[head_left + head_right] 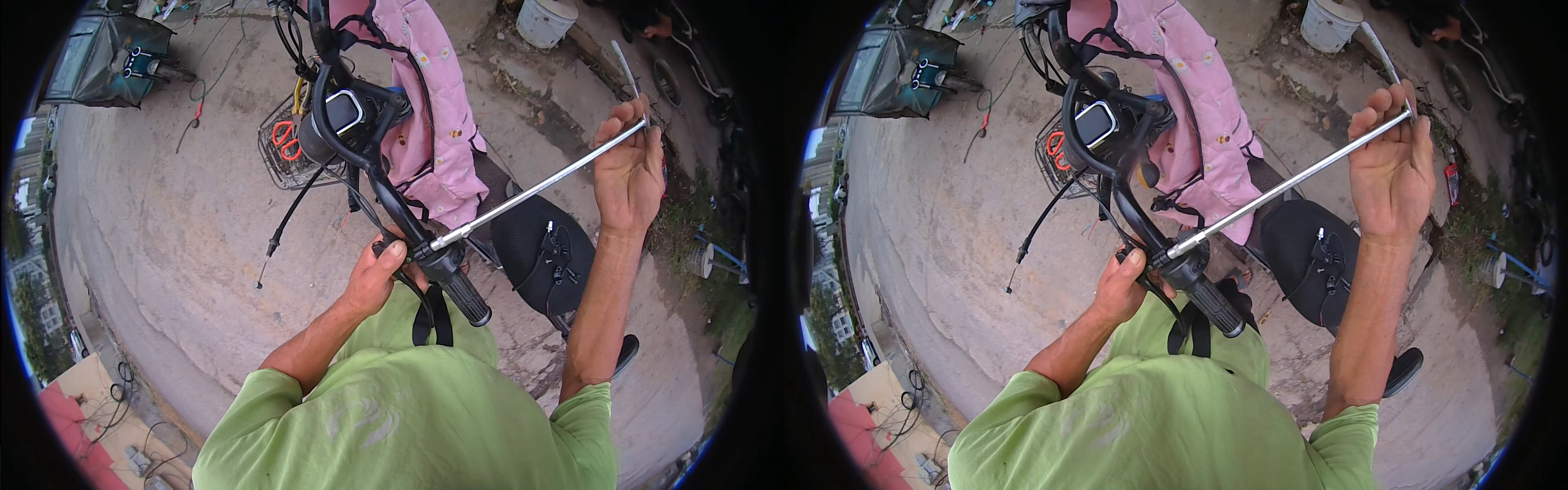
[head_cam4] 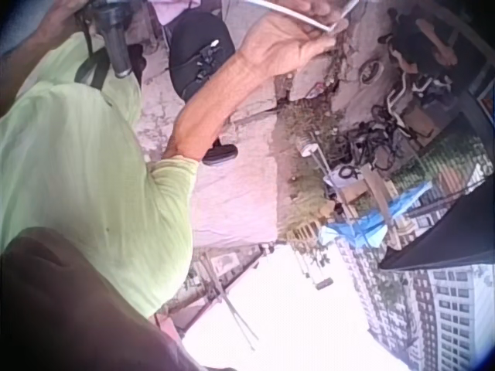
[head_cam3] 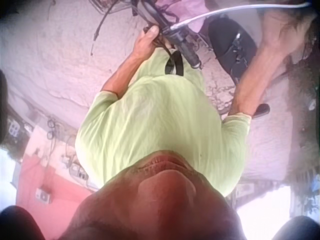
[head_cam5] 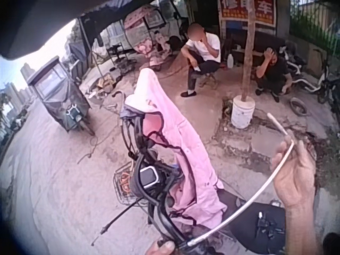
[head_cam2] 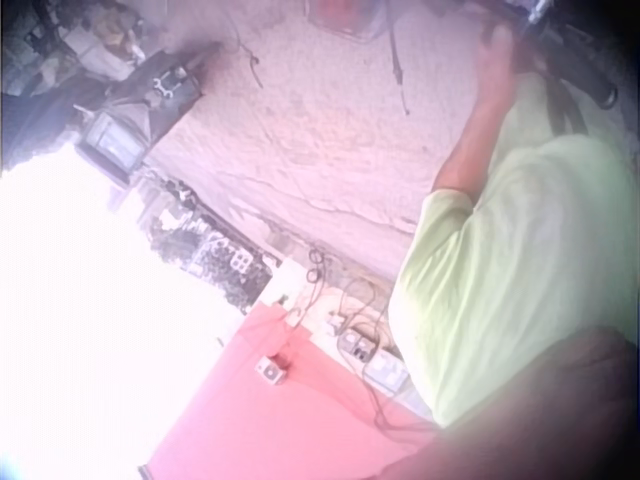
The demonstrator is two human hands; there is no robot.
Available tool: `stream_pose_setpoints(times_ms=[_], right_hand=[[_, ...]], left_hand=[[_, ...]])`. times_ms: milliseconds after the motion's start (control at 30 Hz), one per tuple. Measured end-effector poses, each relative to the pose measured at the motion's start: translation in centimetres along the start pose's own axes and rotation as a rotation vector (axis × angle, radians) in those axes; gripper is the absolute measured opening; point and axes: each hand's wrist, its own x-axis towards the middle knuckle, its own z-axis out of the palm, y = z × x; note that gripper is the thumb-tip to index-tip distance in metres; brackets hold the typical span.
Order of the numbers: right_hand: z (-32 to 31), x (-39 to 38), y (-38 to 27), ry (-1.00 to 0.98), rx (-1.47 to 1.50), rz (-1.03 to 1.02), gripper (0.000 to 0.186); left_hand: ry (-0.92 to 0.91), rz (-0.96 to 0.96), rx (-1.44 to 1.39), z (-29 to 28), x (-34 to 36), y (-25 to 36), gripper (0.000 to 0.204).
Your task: The person works on the handlebar and wiring of an electric scooter. They use a hex key to loosen and tighten bolts on the handlebar, then disconnect and reconnect electrical connectors near the seat and handlebar area.
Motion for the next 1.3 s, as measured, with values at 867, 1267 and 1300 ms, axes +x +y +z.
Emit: stream_pose_setpoints(times_ms=[867, 1267, 1300], right_hand=[[0.9, 1.8, -9.3, -0.078, -1.562, 0.302, 0.041], [-0.1, 4.2, -6.6, -0.148, -1.58, 0.446, 0.041], [-0.3, 4.4, -6.4, -0.137, -1.565, 0.477, 0.04]], left_hand=[[-0.032, -0.056, -0.021, -0.5, -0.1, 0.0, 0.064], [0.002, -0.055, -0.011, -0.7, 0.0, -0.3, 0.07], [0.013, -0.052, -0.007, -0.5, 0.0, -0.3, 0.07]])
